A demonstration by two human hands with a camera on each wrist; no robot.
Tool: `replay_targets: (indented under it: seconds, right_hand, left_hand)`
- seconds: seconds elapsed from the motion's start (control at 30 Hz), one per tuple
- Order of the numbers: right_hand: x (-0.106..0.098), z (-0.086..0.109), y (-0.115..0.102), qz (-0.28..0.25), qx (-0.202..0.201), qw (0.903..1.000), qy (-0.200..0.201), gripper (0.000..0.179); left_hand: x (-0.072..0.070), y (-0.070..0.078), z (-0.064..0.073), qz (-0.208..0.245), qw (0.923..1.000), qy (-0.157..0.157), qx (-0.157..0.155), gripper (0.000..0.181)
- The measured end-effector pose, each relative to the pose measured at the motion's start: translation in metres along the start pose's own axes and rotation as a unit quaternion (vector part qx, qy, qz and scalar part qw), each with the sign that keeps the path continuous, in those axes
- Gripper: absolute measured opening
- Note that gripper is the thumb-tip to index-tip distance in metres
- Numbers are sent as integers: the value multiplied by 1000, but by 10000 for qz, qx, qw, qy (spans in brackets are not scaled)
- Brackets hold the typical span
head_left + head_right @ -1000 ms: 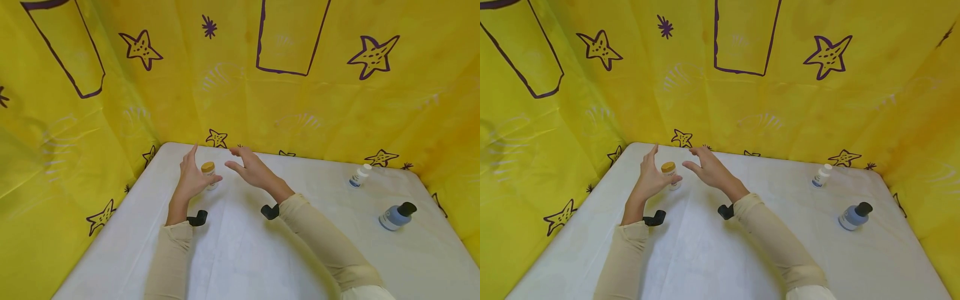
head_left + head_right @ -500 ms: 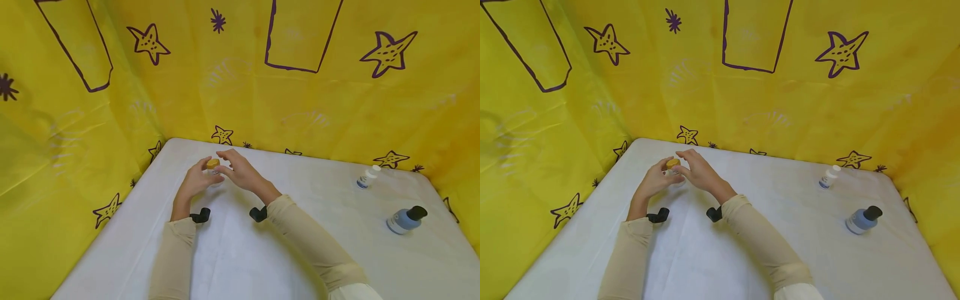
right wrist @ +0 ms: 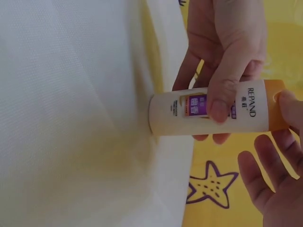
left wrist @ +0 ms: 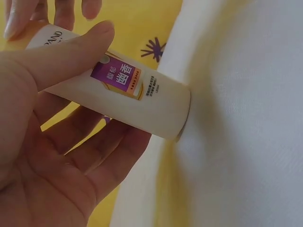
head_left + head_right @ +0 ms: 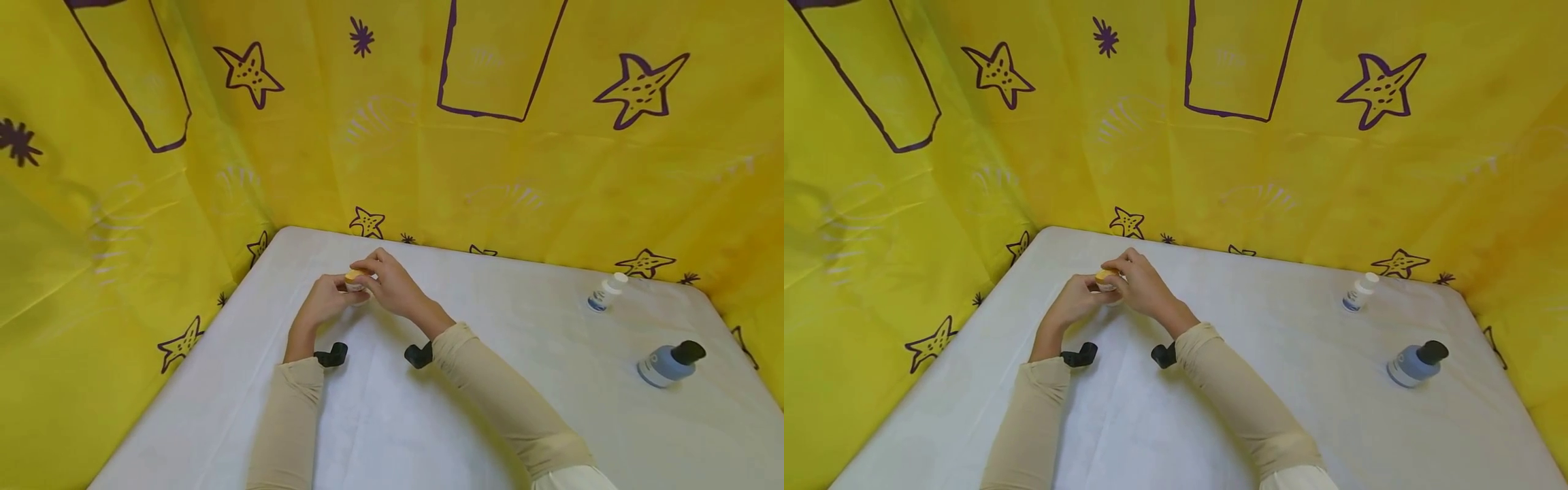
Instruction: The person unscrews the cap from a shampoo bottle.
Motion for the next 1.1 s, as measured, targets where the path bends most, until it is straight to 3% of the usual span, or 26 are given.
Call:
replay_targets:
  seconds: [0.13, 0.43, 0.83, 1.1]
  right_hand:
    - [0, 0, 2, 6, 42, 10000, 65, 29]
    - [-4, 7, 6, 21, 164, 9995, 253, 29]
    - [-35, 31, 18, -245, 663, 9959, 572, 28]
    - [-54, 49, 23, -464, 801, 9933, 686, 27]
  left_hand:
    - [1, 2, 0, -73, 10000, 26, -4, 23]
    - [6, 9, -1, -83, 9995, 41, 310, 27]
    - [22, 30, -3, 262, 9986, -136, 435, 29]
    - [36, 47, 2, 324, 9968, -575, 442, 34]
Point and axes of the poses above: each hand's wrist, its own z-axis away from the middle knuckle, its own x-axis out of the palm, y = z × x, the point moved 2 cm from there along -z, towards the middle knuckle, and after that the axes turned 1 degree about -x, right-handed, at the moved point
